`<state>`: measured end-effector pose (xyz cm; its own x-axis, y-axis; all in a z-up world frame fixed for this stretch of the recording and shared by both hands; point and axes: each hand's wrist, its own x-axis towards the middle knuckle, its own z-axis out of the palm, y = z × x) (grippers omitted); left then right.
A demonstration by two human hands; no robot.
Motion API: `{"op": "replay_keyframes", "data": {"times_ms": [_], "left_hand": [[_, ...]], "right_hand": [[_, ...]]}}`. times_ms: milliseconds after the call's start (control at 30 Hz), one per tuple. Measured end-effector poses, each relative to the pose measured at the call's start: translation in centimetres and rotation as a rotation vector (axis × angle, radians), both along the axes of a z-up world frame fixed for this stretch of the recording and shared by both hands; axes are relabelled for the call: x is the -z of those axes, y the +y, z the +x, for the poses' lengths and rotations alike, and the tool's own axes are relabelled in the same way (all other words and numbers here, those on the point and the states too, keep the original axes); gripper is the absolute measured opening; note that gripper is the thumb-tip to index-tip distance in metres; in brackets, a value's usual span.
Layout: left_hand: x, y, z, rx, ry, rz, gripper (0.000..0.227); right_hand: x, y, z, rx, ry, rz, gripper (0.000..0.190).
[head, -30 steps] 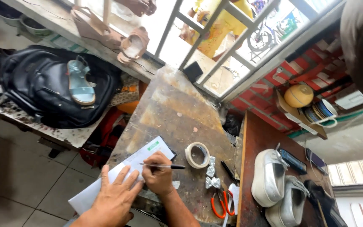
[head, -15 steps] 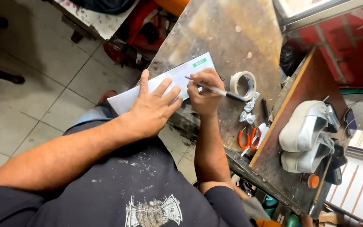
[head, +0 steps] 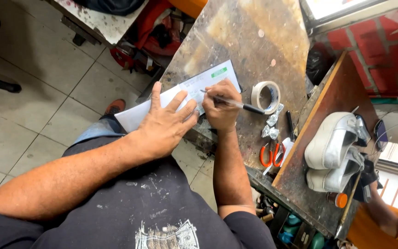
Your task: Inspecting a shoe for repair and writing details on a receipt at a service counter
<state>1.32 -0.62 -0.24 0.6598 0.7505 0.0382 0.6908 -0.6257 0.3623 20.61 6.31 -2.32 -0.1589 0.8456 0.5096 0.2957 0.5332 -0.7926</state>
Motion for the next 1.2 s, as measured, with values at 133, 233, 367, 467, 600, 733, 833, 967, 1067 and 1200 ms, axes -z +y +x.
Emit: {"op": "replay_keyframes", "data": {"times_ms": [133,233,367,467,600,733,833,967,1067,1200], "left_hand": [[-0.4,0.1,-0.1,0.032,0.054,-0.070,0.056],[0.2,-0.2,0.0,0.021,0.028,-0.027,0.053],[0.1,-0.5,-0.1,-0.029,-0.035,0.120,0.044],[1.4,-1.0,0.3,-0.049,-0.109,0.182,0.039],[2.3,0.4,0.7,-0.046,0.014,0.293,0.066],[-3.5,1.9,-0.1,0.180,0.337,-0.334,0.071],[-4.0,2.1,-0.2,0.203,0.364,-0.425,0.063],[-4.0,2.0,-0.3,0.210,0.371,-0.414,0.060],[-3.3,1.7,-0.1,0.194,0.358,-0.375,0.064],[-3.4,1.7,-0.3,0.198,0.337,-0.381,0.061]], "right_hand": [[0.0,0.0,-0.1,0.011,0.013,-0.029,0.018],[0.0,-0.1,0.0,0.014,-0.011,-0.030,0.018],[0.6,0.0,0.6,0.035,-0.037,-0.014,0.018],[0.1,-0.8,0.1,0.069,-0.036,-0.009,0.019],[0.3,-0.3,-0.2,0.067,-0.080,0.015,0.012],[-0.2,-0.5,-0.5,0.029,-0.008,0.008,0.015],[-0.6,-0.3,-0.8,0.016,-0.023,0.019,0.018],[-0.6,-0.4,-0.8,0.021,-0.042,0.028,0.020],[-0.7,-0.4,-0.9,0.006,-0.029,0.035,0.021],[-0.4,-0.4,-0.6,0.001,-0.029,0.019,0.021]]}}
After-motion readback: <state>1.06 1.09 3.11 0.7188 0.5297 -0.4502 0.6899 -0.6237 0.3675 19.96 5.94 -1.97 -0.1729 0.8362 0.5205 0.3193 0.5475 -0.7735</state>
